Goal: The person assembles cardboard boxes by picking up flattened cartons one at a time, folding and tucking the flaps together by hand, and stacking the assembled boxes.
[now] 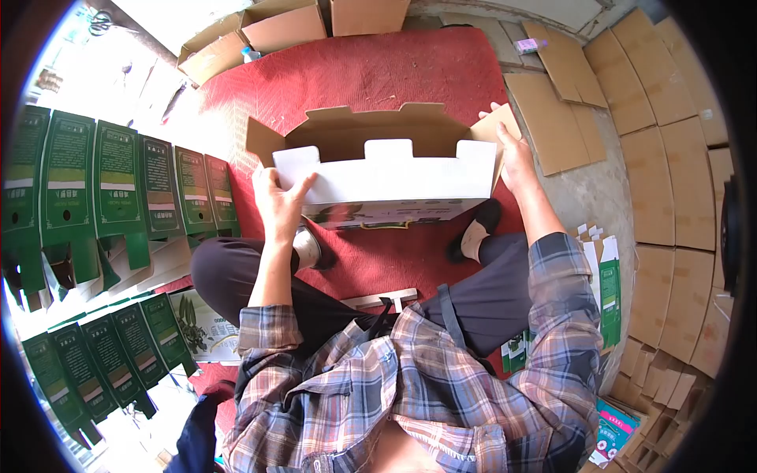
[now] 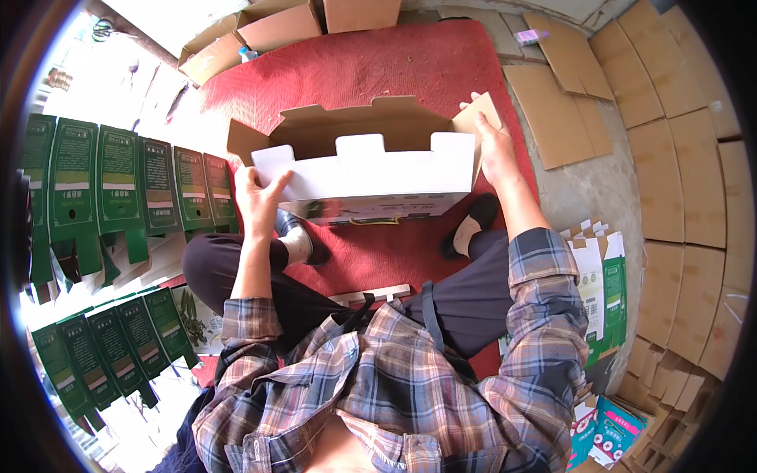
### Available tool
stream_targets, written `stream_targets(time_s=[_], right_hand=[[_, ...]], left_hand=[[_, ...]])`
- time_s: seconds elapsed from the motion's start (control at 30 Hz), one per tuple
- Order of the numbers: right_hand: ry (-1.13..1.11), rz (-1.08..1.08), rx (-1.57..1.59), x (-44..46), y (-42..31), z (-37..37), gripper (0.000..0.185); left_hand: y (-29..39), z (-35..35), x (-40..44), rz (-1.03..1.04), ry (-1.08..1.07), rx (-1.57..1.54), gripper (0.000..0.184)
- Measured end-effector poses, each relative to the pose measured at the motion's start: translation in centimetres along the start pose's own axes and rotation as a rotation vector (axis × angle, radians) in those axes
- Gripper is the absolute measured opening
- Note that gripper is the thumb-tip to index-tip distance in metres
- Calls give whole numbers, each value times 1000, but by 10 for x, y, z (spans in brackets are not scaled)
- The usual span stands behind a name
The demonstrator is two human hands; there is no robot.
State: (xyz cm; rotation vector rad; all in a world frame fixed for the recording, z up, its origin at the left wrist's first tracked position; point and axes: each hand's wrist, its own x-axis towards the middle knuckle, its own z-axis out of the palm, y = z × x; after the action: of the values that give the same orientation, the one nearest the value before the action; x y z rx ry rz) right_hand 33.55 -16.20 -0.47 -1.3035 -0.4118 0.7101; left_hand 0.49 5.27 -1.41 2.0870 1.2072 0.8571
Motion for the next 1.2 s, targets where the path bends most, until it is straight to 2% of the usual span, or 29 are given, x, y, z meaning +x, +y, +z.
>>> stream_targets(time_s=[0.1, 0.17, 0.2, 0.27, 0.33, 0.37, 0.43, 0.5, 0.53, 0.57, 0.63, 0.7, 0.77, 0.8, 0.87, 0.9, 0.97, 1.0, 1.03, 1.1, 1.17, 1.2], right_hand=[[4, -70, -47, -1, 0, -2, 44], [-8, -83, -134, -2, 3, 2, 46], [-17, -106, -224, -1, 3, 5, 49], [-24, -135, -318, -1, 2, 8, 53], [-90, -182, -455, -4, 1, 12, 68], [-91, -183, -456, -5, 3, 13, 68], [-160, -341, -627, -8, 6, 18, 77], [-161, -378, -934, -13, 4, 24, 80], [-158, -420, -1011, -15, 3, 28, 81], [-153, -462, -1088, -18, 2, 32, 81], [-189, -506, -1118, -28, -9, 46, 77], [-226, -546, -1147, -30, -16, 53, 73], [-232, -637, -1170, -28, -16, 57, 49], [-234, -637, -1166, -27, -15, 59, 49], [-136, -532, -1217, -23, -10, 62, 26], [-42, -525, -1183, -18, -10, 68, 24], [60, -232, -1118, -9, -21, 73, 25], [97, -322, -1162, -3, -21, 74, 25], [97, -322, -1159, 0, -22, 73, 25], [108, -75, -1207, 4, -27, 75, 27], [107, -84, -1209, 9, -17, 70, 28], [105, -163, -1217, 7, -13, 68, 29]], left_hand=[[-5, -10, -4, -84, 15, -221, 42], [-25, -1, -6, -103, 19, -131, 45], [-13, -1, -7, -26, 61, -47, 45], [-19, 5, -4, -10, 21, 107, 49], [-18, 12, -3, 35, 29, 182, 52], [-18, 15, -4, 20, 34, 195, 58], [-6, 18, -6, 2, 44, 208, 65], [5, 14, -8, 82, 17, 200, 81], [4, 12, -9, 7, -89, 204, 91], [4, 11, -9, 6, -86, 204, 91], [8, 10, -8, 114, -97, 256, 89], [14, 11, -9, 139, -59, 305, 89], [15, 10, -9, 170, -51, 328, 90], [15, 10, -9, 178, -41, 300, 89], [10, 12, -11, 216, -98, 316, 88], [9, 13, -12, 258, -153, 327, 87], [7, 12, -18, 263, -135, 314, 83], [5, 11, -20, 289, -138, 312, 80], [2, 10, -22, 317, -139, 309, 77], [-1, 9, -27, 479, -148, 373, 53], [-3, 5, -25, 590, -197, 356, 37], [-6, 5, -24, 593, -204, 356, 37]])
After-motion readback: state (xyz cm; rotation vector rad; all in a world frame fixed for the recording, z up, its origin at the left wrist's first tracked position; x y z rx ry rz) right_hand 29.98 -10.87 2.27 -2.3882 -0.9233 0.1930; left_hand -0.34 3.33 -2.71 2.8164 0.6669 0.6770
